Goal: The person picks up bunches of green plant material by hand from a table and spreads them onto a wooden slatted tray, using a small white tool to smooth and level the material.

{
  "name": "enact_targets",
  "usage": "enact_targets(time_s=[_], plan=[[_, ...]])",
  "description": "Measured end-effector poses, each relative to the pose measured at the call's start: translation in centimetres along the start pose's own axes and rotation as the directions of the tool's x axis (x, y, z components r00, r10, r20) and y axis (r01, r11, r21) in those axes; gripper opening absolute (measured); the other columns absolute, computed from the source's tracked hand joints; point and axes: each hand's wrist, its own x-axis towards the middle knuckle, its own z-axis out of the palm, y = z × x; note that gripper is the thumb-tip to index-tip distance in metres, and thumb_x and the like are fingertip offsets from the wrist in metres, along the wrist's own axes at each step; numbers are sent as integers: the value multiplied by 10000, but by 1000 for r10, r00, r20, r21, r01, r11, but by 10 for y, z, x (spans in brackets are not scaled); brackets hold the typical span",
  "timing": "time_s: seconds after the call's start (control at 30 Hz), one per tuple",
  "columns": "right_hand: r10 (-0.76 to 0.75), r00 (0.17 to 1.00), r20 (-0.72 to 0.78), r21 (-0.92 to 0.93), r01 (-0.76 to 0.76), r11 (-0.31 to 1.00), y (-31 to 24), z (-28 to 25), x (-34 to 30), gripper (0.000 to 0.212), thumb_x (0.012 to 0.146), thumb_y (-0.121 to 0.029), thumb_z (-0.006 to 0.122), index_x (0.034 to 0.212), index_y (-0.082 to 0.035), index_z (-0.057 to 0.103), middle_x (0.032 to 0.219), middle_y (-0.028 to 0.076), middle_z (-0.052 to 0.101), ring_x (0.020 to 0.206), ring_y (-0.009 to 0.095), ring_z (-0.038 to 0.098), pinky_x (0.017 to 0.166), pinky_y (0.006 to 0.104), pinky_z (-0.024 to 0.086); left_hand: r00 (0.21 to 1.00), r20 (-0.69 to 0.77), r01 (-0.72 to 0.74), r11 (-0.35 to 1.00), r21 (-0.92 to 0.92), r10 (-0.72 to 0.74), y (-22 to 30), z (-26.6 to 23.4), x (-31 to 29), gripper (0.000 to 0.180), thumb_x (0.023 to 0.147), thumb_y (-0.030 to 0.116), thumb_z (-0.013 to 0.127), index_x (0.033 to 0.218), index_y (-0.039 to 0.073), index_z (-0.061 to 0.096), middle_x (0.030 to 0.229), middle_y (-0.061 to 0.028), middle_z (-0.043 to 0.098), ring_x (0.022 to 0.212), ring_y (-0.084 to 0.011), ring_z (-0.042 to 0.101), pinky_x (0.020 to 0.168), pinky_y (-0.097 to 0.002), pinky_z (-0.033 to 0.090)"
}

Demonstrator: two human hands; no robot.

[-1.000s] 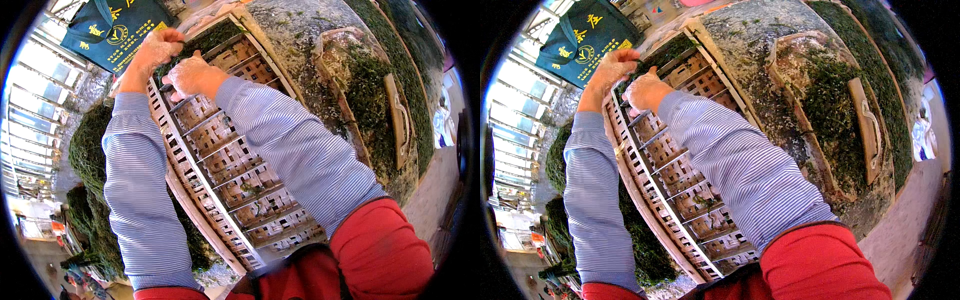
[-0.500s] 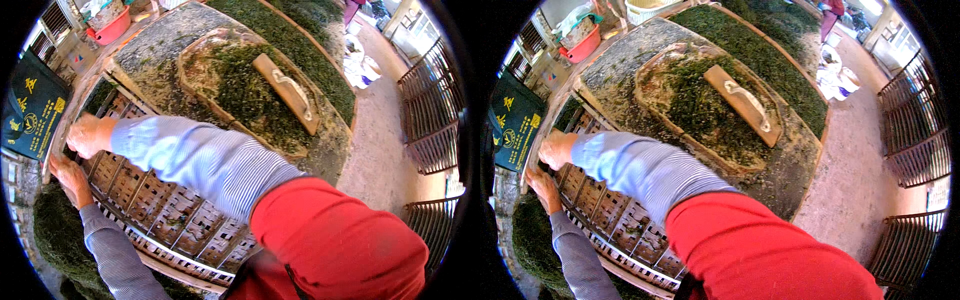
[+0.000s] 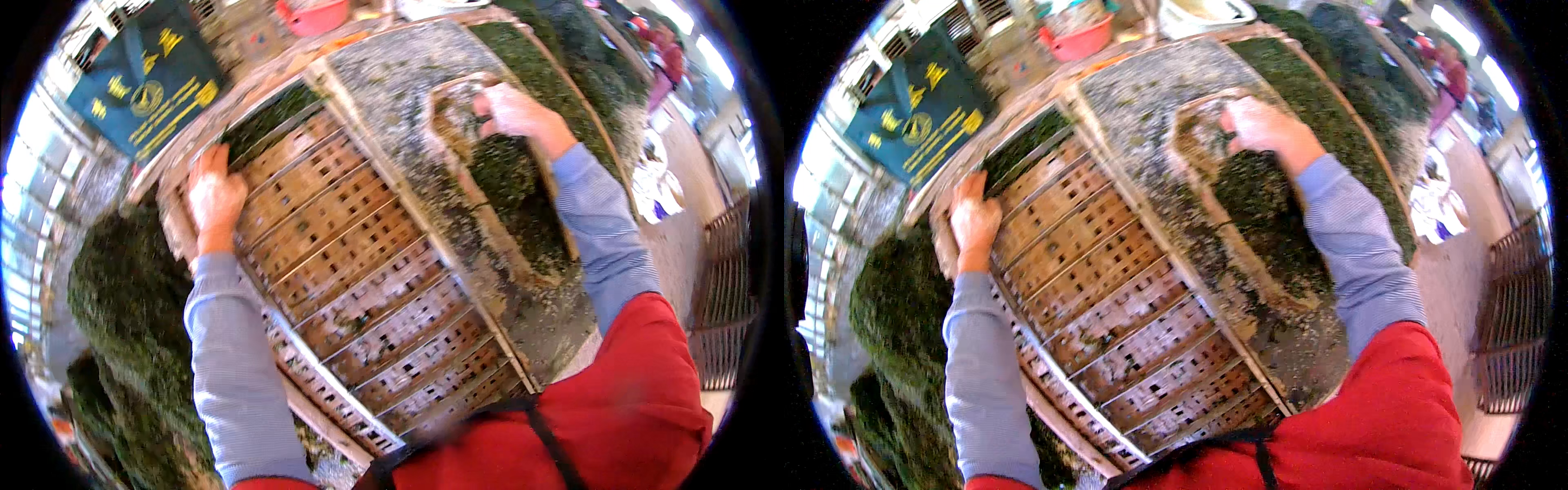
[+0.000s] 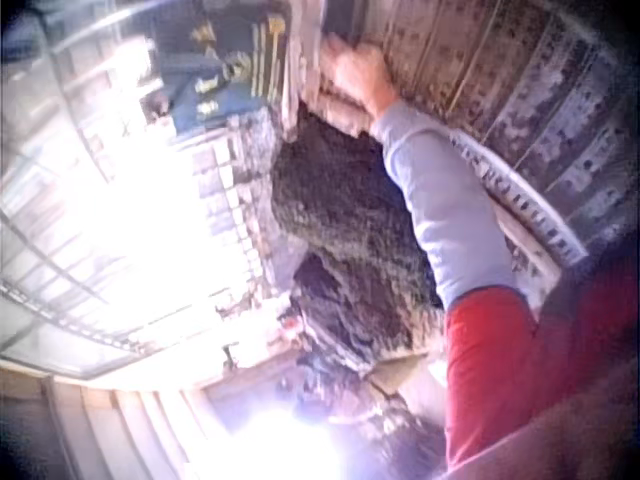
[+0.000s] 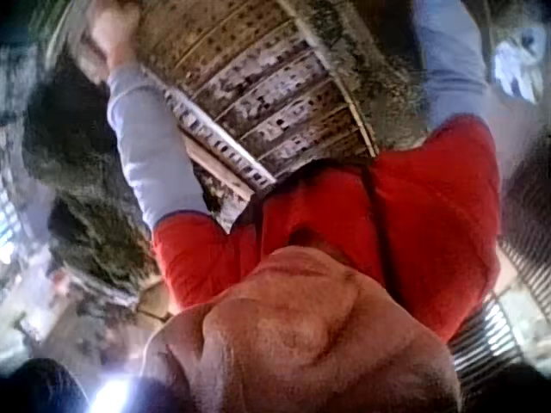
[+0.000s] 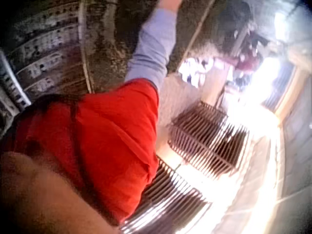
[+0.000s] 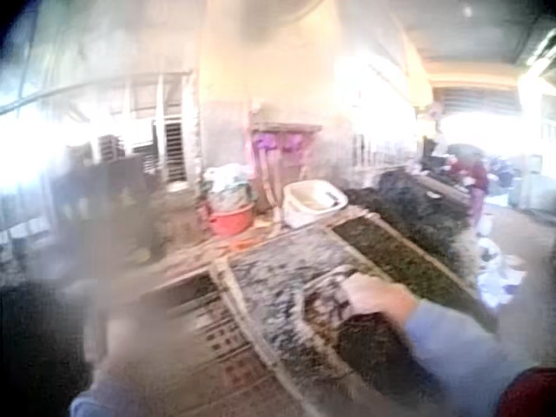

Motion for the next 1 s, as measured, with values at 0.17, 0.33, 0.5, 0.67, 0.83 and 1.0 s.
enact_targets(time_s=[0.17, 0.33, 0.5, 0.67, 0.83, 1.0], plan=[[137, 955, -263, 453, -3, 891, -9, -3, 30, 209, 663, -101, 702, 812, -8, 588, 718, 100, 618, 533, 208, 584, 534, 313, 481, 994, 113, -1, 997, -80, 10, -10, 1, 0, 367, 669, 26, 498, 1022, 46, 594, 1093, -128, 578, 1029, -285, 533, 909, -357, 417], [192, 888, -417, 591, 105, 800, -108, -44, 87, 210, 771, -139, 656, 945, -31, 615, 799, 98, 640, 501, 126, 579, 468, 240, 482, 994, 108, -7, 996, -86, 16, -5, -1, 0, 367, 663, 27, 510, 1020, 46, 596, 1082, -120, 571, 1029, -273, 522, 925, -362, 397], [36, 910, -413, 895, 398, 202, -196, -29, 169, 309, 790, -134, 650, 1039, 29, 568, 857, 155, 627, 616, 175, 633, 558, 249, 554, 992, 74, 92, 993, 71, -98, -5, 3, -2, 344, 647, 60, 530, 984, 39, 599, 1067, -111, 572, 1033, -264, 519, 975, -406, 320], [-112, 956, -270, 640, 265, 721, -228, 17, 197, 229, 772, -24, 588, 997, 15, 578, 803, 158, 622, 636, 217, 632, 568, 294, 554, 992, 75, 92, 992, 81, -99, -2, 1, -3, 348, 650, 58, 532, 993, 45, 591, 1066, -103, 570, 1039, -264, 513, 960, -409, 330], [-406, 675, -617, -108, 438, 893, -240, 37, 167, 268, 806, -155, 516, 1043, -49, 581, 989, 121, 601, 890, 263, 600, 743, 357, 511, 990, -63, 127, 992, -28, -128, -1, -5, -2, 438, 657, 18, 526, 1094, 46, 546, 1113, -93, 545, 1044, -270, 506, 923, -385, 361], [-522, 714, -467, -88, 549, 831, -261, 49, 186, 166, 774, -268, 565, 879, -171, 649, 835, 93, 634, 845, 261, 601, 705, 393, 482, 985, 170, 17, 999, 28, -22, -4, -1, 2, 419, 685, 27, 498, 1092, 86, 578, 1140, -71, 542, 1053, -265, 500, 955, -387, 333]])
